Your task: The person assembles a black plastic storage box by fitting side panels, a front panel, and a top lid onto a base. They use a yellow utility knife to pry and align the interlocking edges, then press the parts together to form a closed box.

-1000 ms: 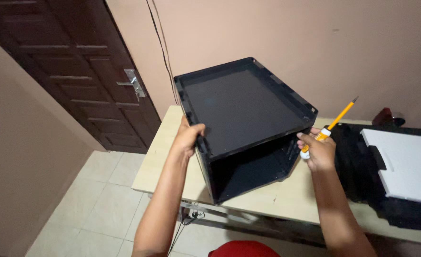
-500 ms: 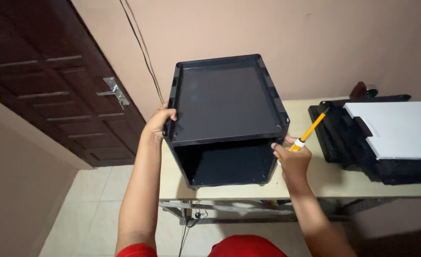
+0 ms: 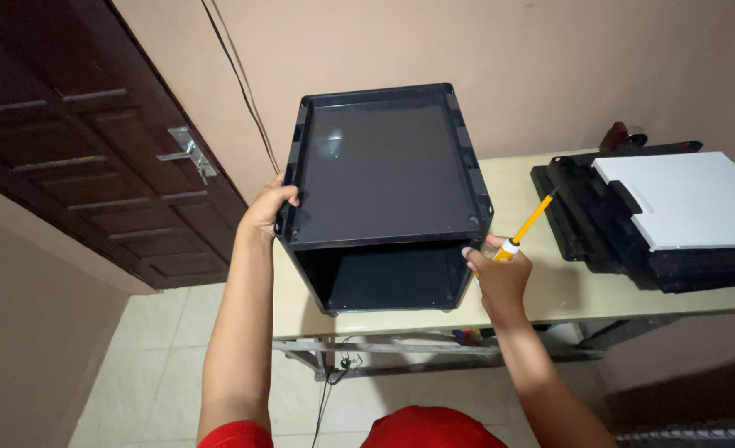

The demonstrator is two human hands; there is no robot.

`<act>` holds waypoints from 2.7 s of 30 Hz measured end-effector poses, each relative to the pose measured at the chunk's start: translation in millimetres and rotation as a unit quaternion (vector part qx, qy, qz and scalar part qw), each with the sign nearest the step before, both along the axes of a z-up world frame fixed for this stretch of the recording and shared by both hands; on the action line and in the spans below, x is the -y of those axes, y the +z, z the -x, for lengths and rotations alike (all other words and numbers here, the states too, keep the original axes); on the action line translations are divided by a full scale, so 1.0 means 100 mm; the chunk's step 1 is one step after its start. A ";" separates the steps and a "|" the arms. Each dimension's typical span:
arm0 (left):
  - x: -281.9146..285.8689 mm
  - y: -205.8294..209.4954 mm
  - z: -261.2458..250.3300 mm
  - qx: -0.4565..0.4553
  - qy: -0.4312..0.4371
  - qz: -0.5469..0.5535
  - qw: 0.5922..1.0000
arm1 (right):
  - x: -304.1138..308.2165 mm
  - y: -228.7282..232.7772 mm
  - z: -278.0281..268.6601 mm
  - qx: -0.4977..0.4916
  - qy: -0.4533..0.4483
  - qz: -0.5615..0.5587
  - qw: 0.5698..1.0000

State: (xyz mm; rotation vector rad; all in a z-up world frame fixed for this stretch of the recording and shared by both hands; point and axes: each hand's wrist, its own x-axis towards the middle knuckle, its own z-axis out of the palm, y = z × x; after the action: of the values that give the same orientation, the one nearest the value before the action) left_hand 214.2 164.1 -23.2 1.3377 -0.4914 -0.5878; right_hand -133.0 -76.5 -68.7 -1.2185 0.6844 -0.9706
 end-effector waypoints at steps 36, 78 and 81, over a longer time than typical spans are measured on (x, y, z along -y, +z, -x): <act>1.62 -0.08 3.11 0.640 0.290 -0.167 0.692 | 0.82 -0.24 0.40 -0.009 0.235 0.080 0.969; 1.71 -0.13 3.16 0.614 0.322 -0.148 0.706 | 0.87 -0.17 0.21 0.004 0.225 0.088 0.970; 1.71 -0.13 3.16 0.613 0.324 -0.145 0.706 | 0.88 -0.18 0.21 0.013 0.237 0.077 0.968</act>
State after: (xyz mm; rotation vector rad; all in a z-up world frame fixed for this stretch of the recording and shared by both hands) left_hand -101.5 -6.8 -36.5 1.9654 -0.9302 0.9831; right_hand -153.8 -164.5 -87.1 -1.4198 0.2742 -0.6433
